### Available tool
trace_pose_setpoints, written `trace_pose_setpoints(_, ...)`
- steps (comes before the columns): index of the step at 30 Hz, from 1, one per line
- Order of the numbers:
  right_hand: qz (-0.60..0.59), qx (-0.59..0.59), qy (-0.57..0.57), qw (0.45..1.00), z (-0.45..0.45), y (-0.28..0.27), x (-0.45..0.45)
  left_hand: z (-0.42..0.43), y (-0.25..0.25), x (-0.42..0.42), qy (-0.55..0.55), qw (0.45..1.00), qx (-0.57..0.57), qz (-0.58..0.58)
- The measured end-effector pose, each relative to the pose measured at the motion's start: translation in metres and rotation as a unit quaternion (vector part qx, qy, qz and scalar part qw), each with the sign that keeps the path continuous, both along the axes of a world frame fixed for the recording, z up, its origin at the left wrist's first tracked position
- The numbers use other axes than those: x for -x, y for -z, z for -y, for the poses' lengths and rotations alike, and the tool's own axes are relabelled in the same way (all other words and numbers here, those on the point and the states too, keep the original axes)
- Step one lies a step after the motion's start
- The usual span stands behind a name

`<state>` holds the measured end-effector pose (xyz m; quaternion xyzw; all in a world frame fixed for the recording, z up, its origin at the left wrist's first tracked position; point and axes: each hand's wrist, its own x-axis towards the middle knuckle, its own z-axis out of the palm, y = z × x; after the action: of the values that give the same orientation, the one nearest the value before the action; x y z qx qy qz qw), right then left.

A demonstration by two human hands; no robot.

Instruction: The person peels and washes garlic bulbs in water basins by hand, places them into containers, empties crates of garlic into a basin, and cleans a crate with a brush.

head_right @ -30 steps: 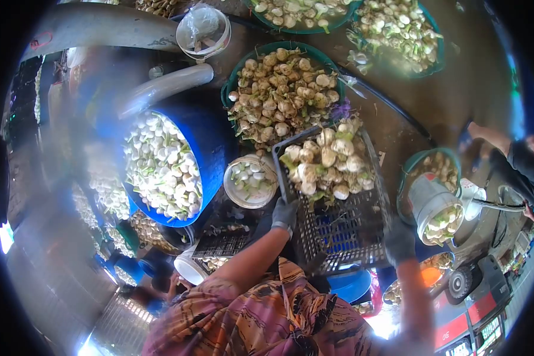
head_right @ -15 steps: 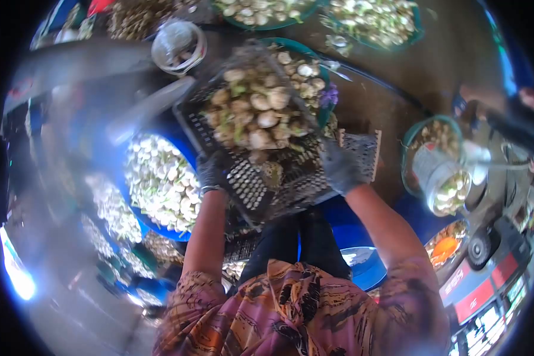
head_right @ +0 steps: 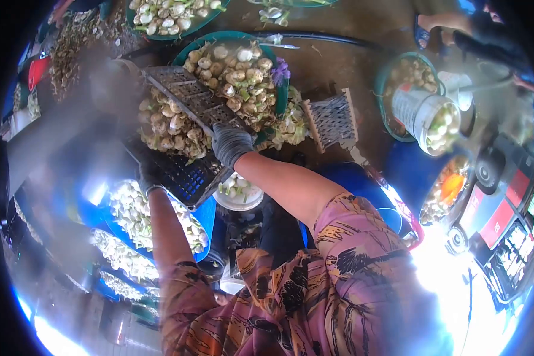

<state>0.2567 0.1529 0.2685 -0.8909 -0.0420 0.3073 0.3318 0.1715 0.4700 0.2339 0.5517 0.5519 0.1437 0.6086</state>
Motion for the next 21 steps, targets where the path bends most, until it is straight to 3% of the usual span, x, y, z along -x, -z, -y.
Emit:
trace_pose_setpoints(4,-0.123,0.019,-0.012,0.992,-0.001,-0.021,-0.027,0.066,-0.09,-0.054,0.054,0.981,0.076,0.168)
trace_pose_setpoints(7,-0.124,-0.032,-0.057,0.99,0.006,-0.021,-0.023,0.174,-0.18,-0.087,0.112,0.947,0.173,0.249)
trace_pose_setpoints(8,-0.158,-0.02,-0.055,0.986,0.018,-0.036,-0.028,0.143,-0.121,-0.05,0.204,0.969,0.092,0.106)
trace_pose_setpoints(9,-0.19,-0.01,-0.058,0.98,0.033,-0.053,-0.034,0.157,-0.109,-0.027,0.301,0.949,-0.035,0.09)
trace_pose_setpoints(11,-0.186,-0.021,-0.109,0.976,0.08,-0.078,-0.041,0.222,-0.17,-0.029,0.282,0.957,0.063,0.016)
trace_pose_setpoints(12,-0.151,0.016,-0.112,0.982,0.109,-0.096,-0.044,0.228,-0.158,-0.009,0.333,0.943,0.019,-0.014)
trace_pose_setpoints(14,-0.141,0.082,-0.123,0.979,0.168,-0.146,-0.071,0.25,-0.159,0.009,0.335,0.941,0.05,0.009)
trace_pose_setpoints(16,0.038,0.09,-0.293,0.951,0.241,-0.183,-0.083,0.258,-0.171,0.03,0.456,0.876,-0.159,-0.011)
trace_pose_setpoints(17,0.044,0.209,-0.345,0.914,0.272,-0.191,-0.097,0.266,-0.169,0.034,0.474,0.865,-0.165,-0.005)
trace_pose_setpoints(18,-0.069,0.144,-0.168,0.973,0.295,-0.226,-0.11,0.273,-0.17,0.035,0.487,0.856,-0.173,0.0)
trace_pose_setpoints(19,-0.144,0.065,0.035,0.987,0.314,-0.26,-0.119,0.275,-0.185,0.036,0.494,0.855,-0.154,-0.048)
trace_pose_setpoints(21,0.003,0.094,0.043,0.995,0.351,-0.286,-0.115,0.277,-0.21,0.03,0.509,0.844,-0.105,-0.134)
